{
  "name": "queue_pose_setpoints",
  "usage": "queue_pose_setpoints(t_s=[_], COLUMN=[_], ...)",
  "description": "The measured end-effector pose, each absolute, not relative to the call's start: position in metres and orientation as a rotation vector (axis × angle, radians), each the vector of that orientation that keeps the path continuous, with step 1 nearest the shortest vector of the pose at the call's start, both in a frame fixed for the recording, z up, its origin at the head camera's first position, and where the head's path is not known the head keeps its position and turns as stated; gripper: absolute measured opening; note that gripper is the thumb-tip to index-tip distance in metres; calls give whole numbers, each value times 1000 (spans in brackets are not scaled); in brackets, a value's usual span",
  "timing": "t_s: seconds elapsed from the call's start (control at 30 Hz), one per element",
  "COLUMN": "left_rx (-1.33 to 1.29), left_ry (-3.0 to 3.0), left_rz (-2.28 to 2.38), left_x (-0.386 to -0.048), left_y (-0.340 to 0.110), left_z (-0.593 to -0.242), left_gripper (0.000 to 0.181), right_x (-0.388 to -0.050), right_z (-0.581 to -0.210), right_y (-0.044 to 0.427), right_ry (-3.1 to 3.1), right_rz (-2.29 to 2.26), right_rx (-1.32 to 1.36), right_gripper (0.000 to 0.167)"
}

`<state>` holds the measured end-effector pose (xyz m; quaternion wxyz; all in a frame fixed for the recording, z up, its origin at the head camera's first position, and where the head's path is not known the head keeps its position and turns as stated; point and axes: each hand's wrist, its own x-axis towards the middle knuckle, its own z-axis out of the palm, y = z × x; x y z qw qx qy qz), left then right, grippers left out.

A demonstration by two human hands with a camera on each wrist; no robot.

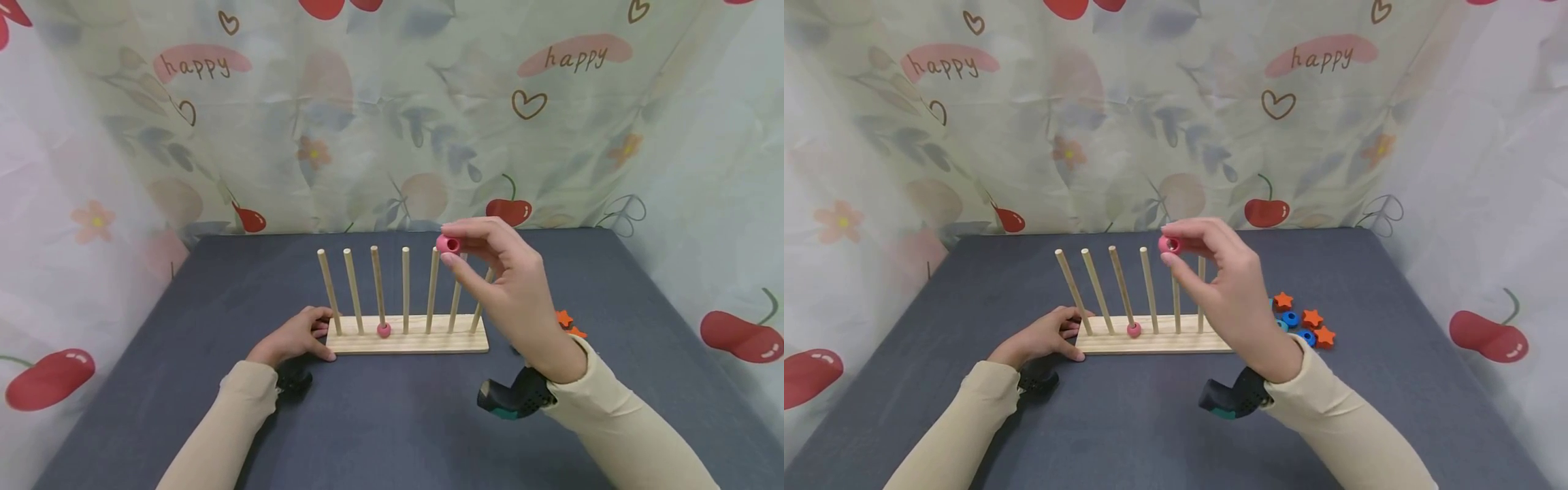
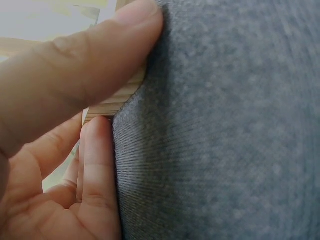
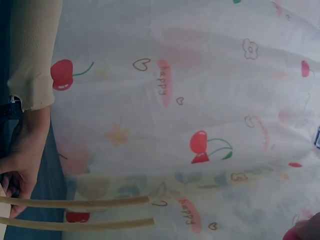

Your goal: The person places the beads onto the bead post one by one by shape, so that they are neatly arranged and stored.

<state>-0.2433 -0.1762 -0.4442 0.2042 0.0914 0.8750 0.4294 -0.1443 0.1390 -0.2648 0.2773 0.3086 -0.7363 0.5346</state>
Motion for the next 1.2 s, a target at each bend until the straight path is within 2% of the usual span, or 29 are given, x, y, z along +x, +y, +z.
queue_pose_setpoints(t_s=[0.7, 1.2], left_rx=[248, 248], left_ry=[2431, 2416], left_rz=[1210, 1212], left_x=[-243, -243], left_y=[-176, -176], left_z=[-445, -442], left_gripper=[80, 78], right_x=[-198, -211], right_z=[-289, -303], right_y=[90, 73], right_ry=[-2182, -2239], right_rz=[1351, 1466], right_rx=[844, 742], right_gripper=[26, 25])
